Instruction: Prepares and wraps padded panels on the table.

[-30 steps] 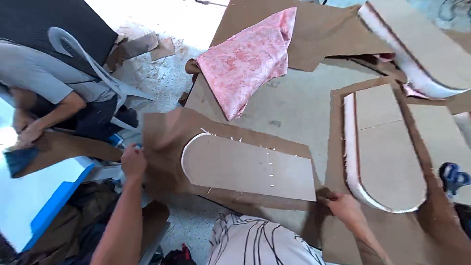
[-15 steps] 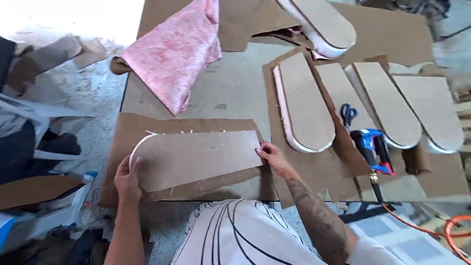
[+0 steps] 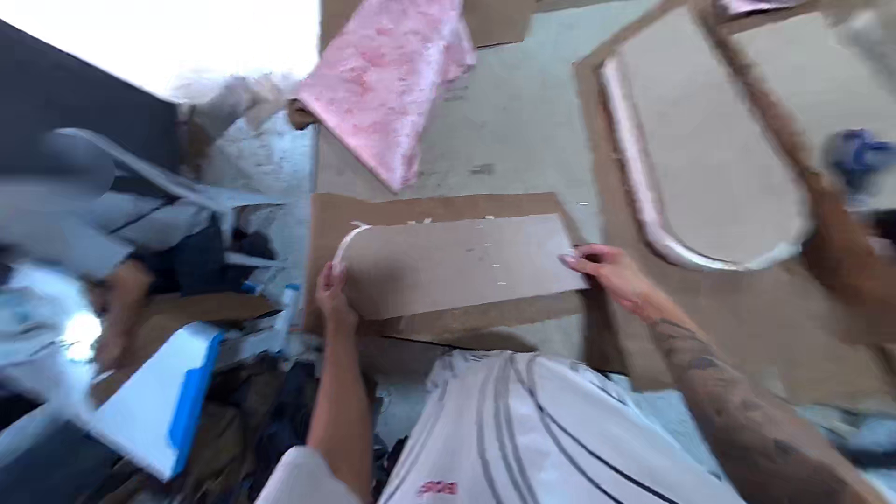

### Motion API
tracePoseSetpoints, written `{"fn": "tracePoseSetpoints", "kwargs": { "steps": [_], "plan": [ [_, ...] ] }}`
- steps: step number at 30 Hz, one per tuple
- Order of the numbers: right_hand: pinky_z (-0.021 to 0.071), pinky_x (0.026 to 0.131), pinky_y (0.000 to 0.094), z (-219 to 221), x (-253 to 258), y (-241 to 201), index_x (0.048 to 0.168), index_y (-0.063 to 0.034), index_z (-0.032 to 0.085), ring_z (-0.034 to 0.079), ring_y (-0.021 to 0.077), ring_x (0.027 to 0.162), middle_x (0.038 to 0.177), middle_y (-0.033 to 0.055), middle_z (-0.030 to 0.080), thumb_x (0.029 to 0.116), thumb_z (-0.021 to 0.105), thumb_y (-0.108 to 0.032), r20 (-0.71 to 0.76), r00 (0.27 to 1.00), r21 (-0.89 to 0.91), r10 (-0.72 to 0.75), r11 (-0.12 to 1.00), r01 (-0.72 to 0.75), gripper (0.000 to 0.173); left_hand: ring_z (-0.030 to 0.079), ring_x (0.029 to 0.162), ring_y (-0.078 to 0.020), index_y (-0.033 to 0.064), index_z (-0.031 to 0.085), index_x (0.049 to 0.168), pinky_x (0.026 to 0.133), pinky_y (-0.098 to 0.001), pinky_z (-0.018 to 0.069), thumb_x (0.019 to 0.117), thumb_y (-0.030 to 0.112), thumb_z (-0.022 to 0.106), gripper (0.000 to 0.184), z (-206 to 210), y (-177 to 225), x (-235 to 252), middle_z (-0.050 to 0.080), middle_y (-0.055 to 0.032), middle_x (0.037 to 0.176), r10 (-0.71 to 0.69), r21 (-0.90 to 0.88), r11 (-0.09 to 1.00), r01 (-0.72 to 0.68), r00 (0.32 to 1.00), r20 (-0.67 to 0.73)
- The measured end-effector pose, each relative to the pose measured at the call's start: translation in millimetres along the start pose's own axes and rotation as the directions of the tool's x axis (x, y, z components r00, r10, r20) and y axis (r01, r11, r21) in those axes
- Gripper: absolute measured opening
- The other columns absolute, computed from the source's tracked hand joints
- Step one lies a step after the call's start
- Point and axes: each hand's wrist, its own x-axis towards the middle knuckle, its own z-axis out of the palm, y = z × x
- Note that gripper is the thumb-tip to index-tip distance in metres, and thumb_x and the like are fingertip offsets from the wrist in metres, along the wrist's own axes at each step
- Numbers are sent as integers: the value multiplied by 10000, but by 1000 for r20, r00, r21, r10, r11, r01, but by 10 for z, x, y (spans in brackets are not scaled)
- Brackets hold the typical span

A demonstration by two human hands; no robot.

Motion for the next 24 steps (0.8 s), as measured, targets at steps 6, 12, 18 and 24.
{"fn": "tracePoseSetpoints", "kwargs": {
  "steps": [6, 12, 18, 24],
  "plan": [
    [587, 803, 369, -23, 81, 108, 1022, -87, 704, 664, 149, 851, 942, 44, 705, 885, 780, -133, 35, 999, 27, 23, 999, -23, 163, 676, 1161, -215, 55, 619, 1368, 992, -437, 571, 943, 238, 758, 484, -7, -96, 118, 705, -109, 1262, -78, -125, 990, 73, 996, -40],
    [594, 799, 335, -123, 183, 213, 1002, -82, 713, 673, 144, 847, 938, 49, 713, 866, 791, -128, 75, 996, 42, 39, 998, -42, 163, 690, 1135, -223, 57, 628, 1356, 961, -442, 590, 937, 228, 768, 474, -29, -132, 151, 712, -105, 1245, -110, -242, 965, 101, 994, -27],
    [595, 830, 348, -93, 164, 138, 1021, -63, 714, 677, 152, 879, 961, 61, 718, 877, 777, -72, 65, 996, 58, 64, 996, -68, 157, 656, 1198, -226, 77, 613, 1392, 998, -459, 564, 986, 286, 697, 464, -92, -81, 196, 675, -97, 1328, -121, -221, 967, 130, 991, 52],
    [598, 852, 390, -76, 184, 122, 1002, -44, 720, 688, 199, 903, 969, 99, 727, 839, 823, -70, 57, 995, 75, 86, 993, -90, 194, 668, 1180, -231, 97, 606, 1403, 976, -463, 577, 978, 273, 707, 471, -94, -57, 225, 678, -92, 1323, -165, -263, 948, 181, 983, 81]
  ]
}}
